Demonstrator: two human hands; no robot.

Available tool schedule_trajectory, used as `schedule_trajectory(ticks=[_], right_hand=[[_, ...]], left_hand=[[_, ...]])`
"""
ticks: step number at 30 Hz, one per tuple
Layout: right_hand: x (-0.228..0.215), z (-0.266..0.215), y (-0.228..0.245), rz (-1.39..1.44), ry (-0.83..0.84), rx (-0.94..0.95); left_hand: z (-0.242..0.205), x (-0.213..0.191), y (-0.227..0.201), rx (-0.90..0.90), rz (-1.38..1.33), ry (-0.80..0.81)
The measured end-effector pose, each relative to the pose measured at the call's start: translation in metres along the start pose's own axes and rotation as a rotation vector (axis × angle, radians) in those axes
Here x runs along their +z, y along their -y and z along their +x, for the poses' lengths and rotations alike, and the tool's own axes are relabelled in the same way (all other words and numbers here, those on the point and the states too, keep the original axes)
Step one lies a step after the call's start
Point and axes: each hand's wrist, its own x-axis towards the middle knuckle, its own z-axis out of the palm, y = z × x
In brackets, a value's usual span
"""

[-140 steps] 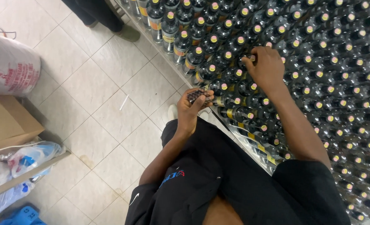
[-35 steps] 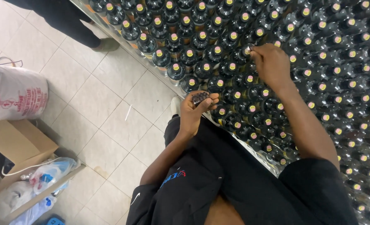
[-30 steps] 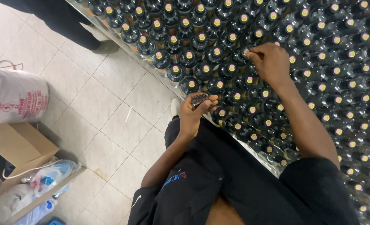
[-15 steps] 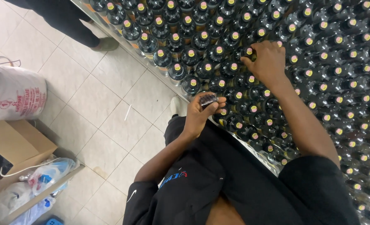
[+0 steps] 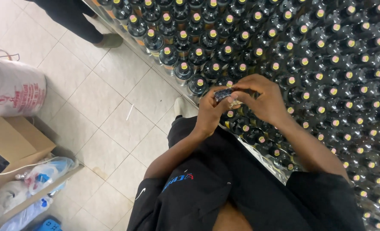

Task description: The person stands in front of a large display of dark bottles and repeatedly applies small, round, pinkish caps to the bottle tops. They hold a small container of caps in their left hand and use their right hand to pick up and place each cap onto a bottle.

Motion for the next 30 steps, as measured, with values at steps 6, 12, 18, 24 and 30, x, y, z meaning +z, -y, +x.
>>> schedule_trajectory(ticks=[6, 12, 18, 24, 30], right_hand=[[-0.004, -0.004, -0.004, 0.090, -0.010, -0.034], [-0.010, 0.004, -0.006, 0.105, -0.039, -0.075], [-0.045, 0.015, -0.066, 0.050, -0.146, -0.119], [-0.109, 0.066, -0.156, -0.631, -0.306, -0.072], [-0.110, 0.092, -0.179, -0.727, -0.194, 0.038]], left_hand=[[0.000, 0.008, 0.005, 0.020, 0.026, -0.006], [0.005, 0.006, 0.001, 0.037, 0.002, 0.015], [0.003, 0.015, -0.028, 0.047, -0.067, -0.011], [0.001, 0.002, -0.048, 0.056, 0.017, -0.060], [-0.002, 0.003, -0.051, 0.061, 0.025, -0.052]])
